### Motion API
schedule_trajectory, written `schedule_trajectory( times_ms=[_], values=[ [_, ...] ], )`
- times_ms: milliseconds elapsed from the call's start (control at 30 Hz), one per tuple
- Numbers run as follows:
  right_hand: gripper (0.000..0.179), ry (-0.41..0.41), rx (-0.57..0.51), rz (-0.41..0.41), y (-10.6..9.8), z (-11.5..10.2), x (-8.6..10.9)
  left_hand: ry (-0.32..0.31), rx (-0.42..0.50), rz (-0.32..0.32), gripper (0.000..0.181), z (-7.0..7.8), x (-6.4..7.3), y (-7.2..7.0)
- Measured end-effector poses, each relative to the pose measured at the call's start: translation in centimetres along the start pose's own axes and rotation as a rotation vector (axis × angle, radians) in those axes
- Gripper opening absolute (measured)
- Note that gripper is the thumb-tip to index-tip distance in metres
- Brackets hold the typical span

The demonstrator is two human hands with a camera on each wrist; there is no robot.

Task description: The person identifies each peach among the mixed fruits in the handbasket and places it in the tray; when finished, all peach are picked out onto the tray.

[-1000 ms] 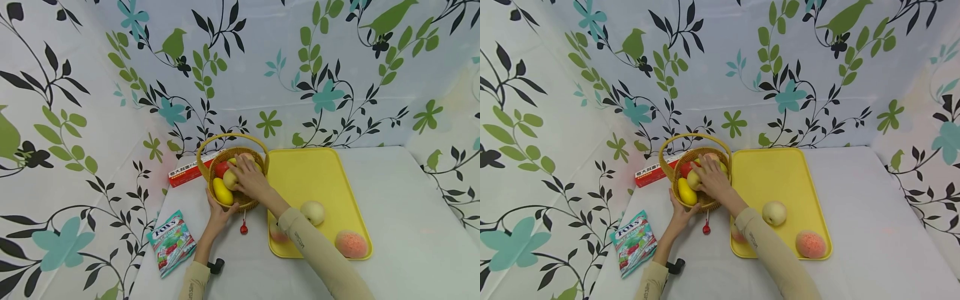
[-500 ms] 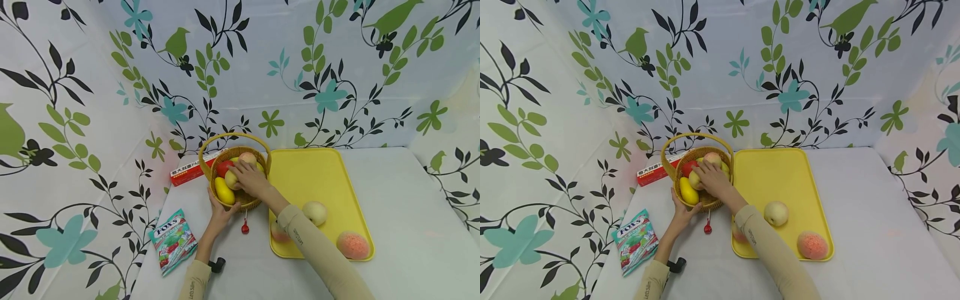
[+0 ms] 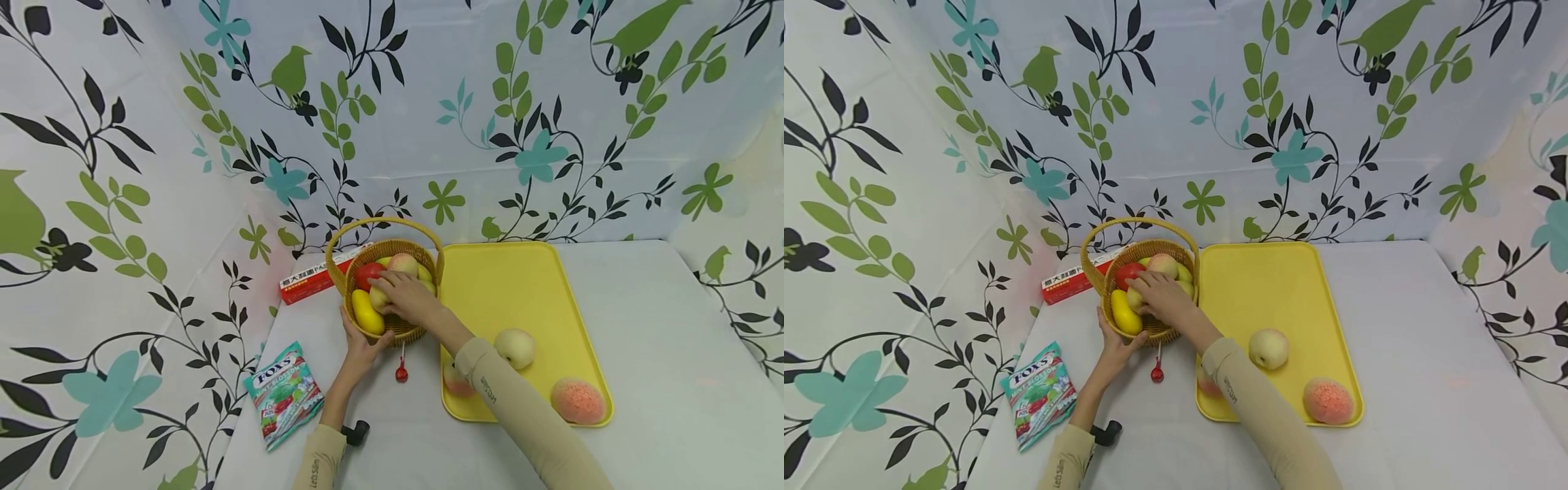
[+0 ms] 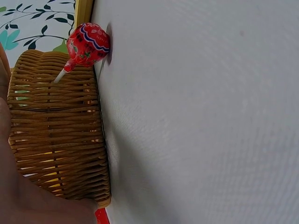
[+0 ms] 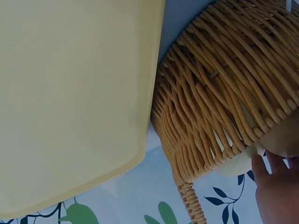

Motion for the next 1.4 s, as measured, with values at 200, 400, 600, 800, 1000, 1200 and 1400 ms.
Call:
schedule_trajectory(
  times_ms=[200, 400, 600, 800, 1000, 1200, 1400],
  values=[
    [0.062, -0.023, 0.002, 0.034, -0.2, -0.1, 0.5, -0.016, 0.017, -0.008, 0.132, 0.2, 0.2, 0.4],
    [0.060, -0.059, 0.012, 0.032, -1.0, -1.1, 0.9, -0.013, 0.013, 0.001, 0.125, -0.2, 0.0, 0.1],
    [0.063, -0.038, 0.013, 0.033, -2.3, -1.3, 1.6, -0.008, 0.026, 0.005, 0.127, -0.3, 0.0, 0.2],
    [0.064, -0.003, -0.052, 0.043, -3.8, -0.9, 3.1, 0.001, 0.031, 0.004, 0.127, -0.3, -0.1, 0.2],
    [0.063, 0.047, -0.096, 0.087, -5.4, 1.0, 5.9, -0.015, 0.015, 0.001, 0.131, -0.1, 0.0, 0.1],
    [0.065, 0.127, -0.169, 0.134, -6.3, 4.0, 9.4, -0.031, 0.003, 0.003, 0.133, -0.4, 0.0, 0.2],
    [0.063, 0.182, -0.173, 0.204, -8.1, 7.1, 13.5, -0.039, -0.002, -0.007, 0.126, -0.5, -0.2, 0.2]
  ],
)
Point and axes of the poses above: each hand's wrist, its own x-axis away from the middle knuckle, its own y-axis out of the palm, z = x × y, the point moved 10 cm from there along -x, towards the middle knuckle, and after that the axes turned 5 degrees about -z, right-handed, at the moved point
